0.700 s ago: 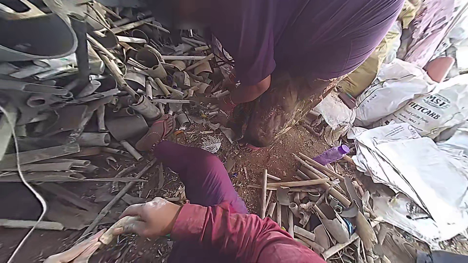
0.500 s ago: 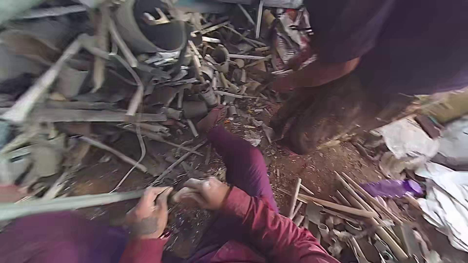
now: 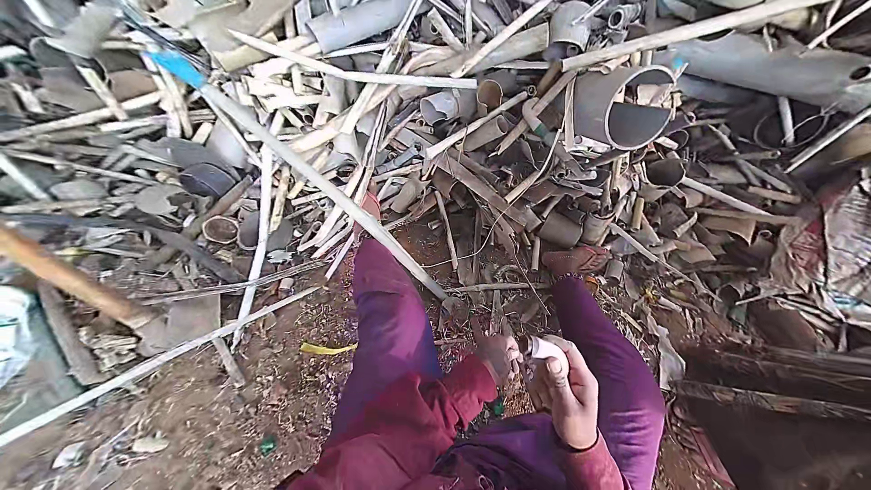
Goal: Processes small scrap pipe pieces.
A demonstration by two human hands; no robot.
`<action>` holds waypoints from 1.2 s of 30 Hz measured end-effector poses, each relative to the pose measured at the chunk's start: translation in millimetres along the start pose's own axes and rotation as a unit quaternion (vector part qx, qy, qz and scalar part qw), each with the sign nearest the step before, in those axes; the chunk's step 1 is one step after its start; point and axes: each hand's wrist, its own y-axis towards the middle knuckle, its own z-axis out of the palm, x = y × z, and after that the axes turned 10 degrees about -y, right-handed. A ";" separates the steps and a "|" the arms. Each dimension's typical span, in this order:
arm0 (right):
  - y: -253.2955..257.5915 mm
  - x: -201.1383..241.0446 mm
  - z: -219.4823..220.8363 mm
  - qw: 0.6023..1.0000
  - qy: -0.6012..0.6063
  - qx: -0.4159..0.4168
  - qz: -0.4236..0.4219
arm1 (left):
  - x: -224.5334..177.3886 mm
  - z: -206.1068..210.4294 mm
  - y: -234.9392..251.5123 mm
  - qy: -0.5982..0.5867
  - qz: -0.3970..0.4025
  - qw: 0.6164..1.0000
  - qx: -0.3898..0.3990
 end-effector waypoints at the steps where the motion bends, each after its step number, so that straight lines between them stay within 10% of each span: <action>1: 1.8 -6.8 -1.0 1.000 -0.019 -0.015 0.017 | -2.0 -2.3 -2.7 0.009 0.024 1.000 -0.013; 15: 18.4 -41.1 26.6 0.999 -0.026 -0.008 0.030 | 11.3 -51.6 -33.1 0.001 0.243 0.919 -0.310; 31: 16.1 -82.8 59.6 0.994 0.034 0.007 0.100 | 33.5 -40.5 2.7 0.067 0.381 0.830 -0.401; 36: 12.2 -89.4 54.0 0.997 -0.054 -0.008 0.057 | 24.7 -35.7 3.9 -0.177 0.309 0.897 -0.260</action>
